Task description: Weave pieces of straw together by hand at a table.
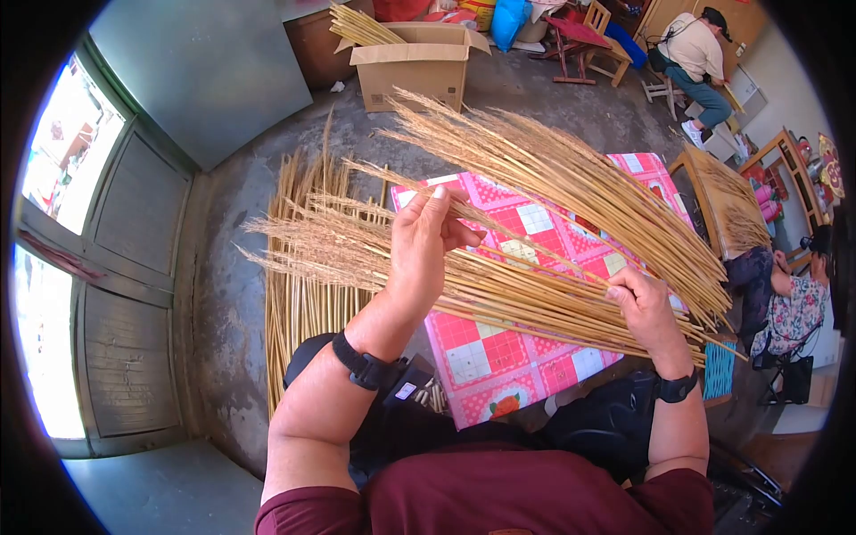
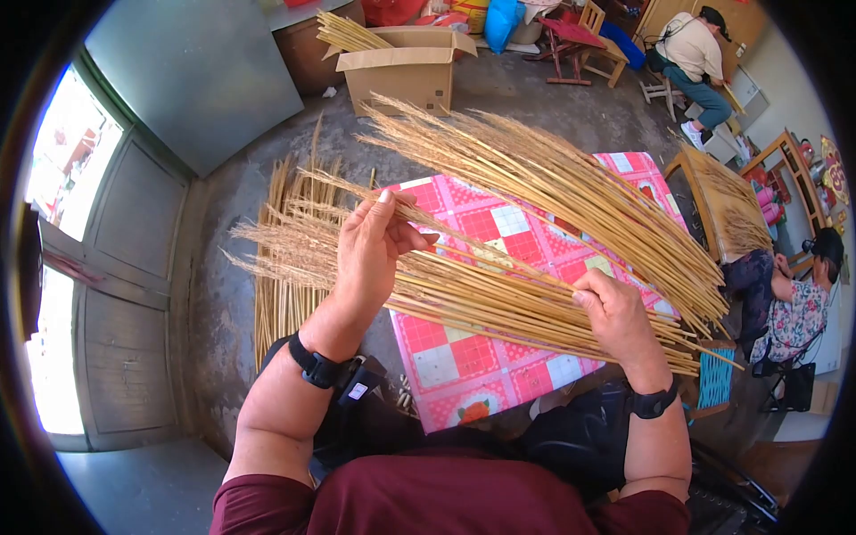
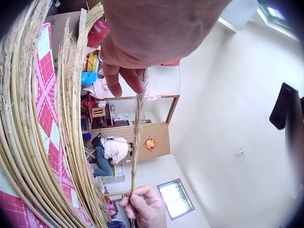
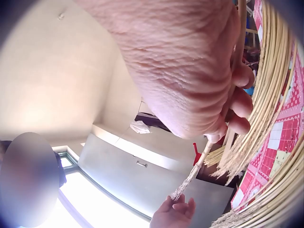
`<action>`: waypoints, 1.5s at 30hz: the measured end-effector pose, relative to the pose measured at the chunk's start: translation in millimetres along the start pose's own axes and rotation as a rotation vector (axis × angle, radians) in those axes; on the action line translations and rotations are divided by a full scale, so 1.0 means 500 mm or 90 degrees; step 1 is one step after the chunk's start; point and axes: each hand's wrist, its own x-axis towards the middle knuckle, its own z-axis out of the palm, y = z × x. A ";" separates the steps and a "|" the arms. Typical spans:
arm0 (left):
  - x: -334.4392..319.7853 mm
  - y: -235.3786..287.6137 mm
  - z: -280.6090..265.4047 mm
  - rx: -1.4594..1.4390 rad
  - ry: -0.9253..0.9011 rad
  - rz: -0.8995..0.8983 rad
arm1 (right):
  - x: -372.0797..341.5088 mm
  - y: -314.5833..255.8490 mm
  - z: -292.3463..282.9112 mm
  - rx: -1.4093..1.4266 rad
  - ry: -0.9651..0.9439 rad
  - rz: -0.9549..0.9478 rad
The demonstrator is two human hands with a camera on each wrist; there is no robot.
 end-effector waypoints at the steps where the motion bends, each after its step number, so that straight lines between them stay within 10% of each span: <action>1: -0.003 0.003 0.002 -0.001 0.000 -0.003 | 0.001 -0.001 -0.001 -0.010 -0.001 0.007; 17: 0.027 0.003 -0.047 -0.100 0.083 -0.107 | 0.037 0.083 -0.005 -0.229 0.150 -0.220; 30: 0.022 -0.031 -0.001 -0.113 -0.058 -0.128 | 0.067 0.175 -0.011 -0.294 0.252 0.025; 36: 0.011 -0.031 0.007 0.022 -0.052 -0.168 | 0.108 0.209 0.006 -0.241 0.200 0.051; 41: 0.016 -0.043 -0.029 0.097 -0.113 -0.246 | 0.156 0.213 0.030 -0.167 0.379 -0.092; 45: -0.008 -0.045 -0.026 0.186 -0.134 -0.256 | 0.158 0.210 0.058 -0.130 0.037 0.034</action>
